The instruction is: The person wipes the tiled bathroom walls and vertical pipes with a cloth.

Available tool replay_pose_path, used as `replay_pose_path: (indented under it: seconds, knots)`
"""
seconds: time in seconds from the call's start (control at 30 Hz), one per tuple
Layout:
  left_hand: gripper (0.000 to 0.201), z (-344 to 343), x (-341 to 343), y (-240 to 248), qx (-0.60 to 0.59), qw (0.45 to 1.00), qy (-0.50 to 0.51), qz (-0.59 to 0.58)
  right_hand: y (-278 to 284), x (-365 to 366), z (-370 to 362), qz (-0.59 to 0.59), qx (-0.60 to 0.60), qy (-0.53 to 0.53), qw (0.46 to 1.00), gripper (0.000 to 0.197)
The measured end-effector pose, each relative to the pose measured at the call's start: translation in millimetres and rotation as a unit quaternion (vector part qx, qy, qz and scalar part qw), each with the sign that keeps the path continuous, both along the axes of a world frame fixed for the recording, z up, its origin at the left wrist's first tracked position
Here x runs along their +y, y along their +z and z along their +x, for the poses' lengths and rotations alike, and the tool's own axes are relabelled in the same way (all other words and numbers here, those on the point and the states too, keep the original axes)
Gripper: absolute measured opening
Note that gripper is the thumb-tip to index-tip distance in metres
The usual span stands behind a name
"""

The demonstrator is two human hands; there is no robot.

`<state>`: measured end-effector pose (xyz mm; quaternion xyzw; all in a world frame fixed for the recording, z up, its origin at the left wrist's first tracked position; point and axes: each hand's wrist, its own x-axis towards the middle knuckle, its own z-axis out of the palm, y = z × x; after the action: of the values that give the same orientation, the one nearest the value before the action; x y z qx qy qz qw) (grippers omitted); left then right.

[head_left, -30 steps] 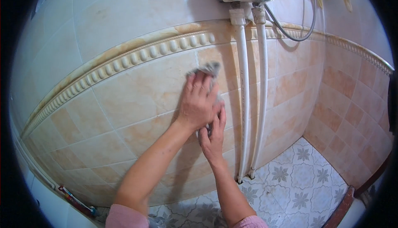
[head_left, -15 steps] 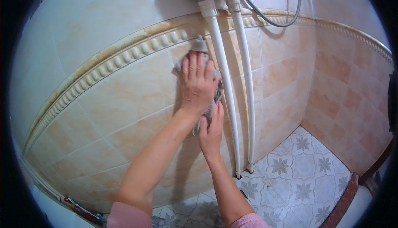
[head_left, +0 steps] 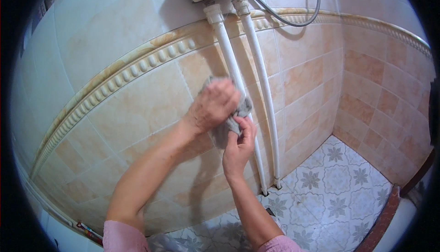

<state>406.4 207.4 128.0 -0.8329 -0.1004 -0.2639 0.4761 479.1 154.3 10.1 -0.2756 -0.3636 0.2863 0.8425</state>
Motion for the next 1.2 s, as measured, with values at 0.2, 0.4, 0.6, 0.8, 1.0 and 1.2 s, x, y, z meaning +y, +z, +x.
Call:
replay_pose_path:
  seconds: [0.2,0.4,0.6,0.8,1.0,1.2]
  knots:
    - [0.046,38,9,39,-0.089,0.992,0.091,0.003,7,12,28,0.041,-0.217,-0.173,0.960,0.049]
    - [0.031,38,31,-61,-0.021,0.996,0.086,0.023,-60,56,15,-0.082,-0.310,-0.224,0.920,0.058]
    - [0.030,34,29,-116,0.021,0.997,0.078,-0.011,-108,80,11,-0.085,-0.208,-0.132,0.965,0.057]
    - [0.024,-1,10,-91,0.106,0.993,0.031,-0.028,-83,46,-34,-0.173,-0.275,-0.214,0.921,0.061]
    - [0.018,-35,-11,-42,0.106,0.992,0.068,0.012,-44,29,-62,-0.044,-0.267,-0.130,0.954,0.058]
    - [0.025,-70,-40,28,0.063,0.980,0.157,0.101,7,19,-62,0.099,-0.338,-0.106,0.930,0.060]
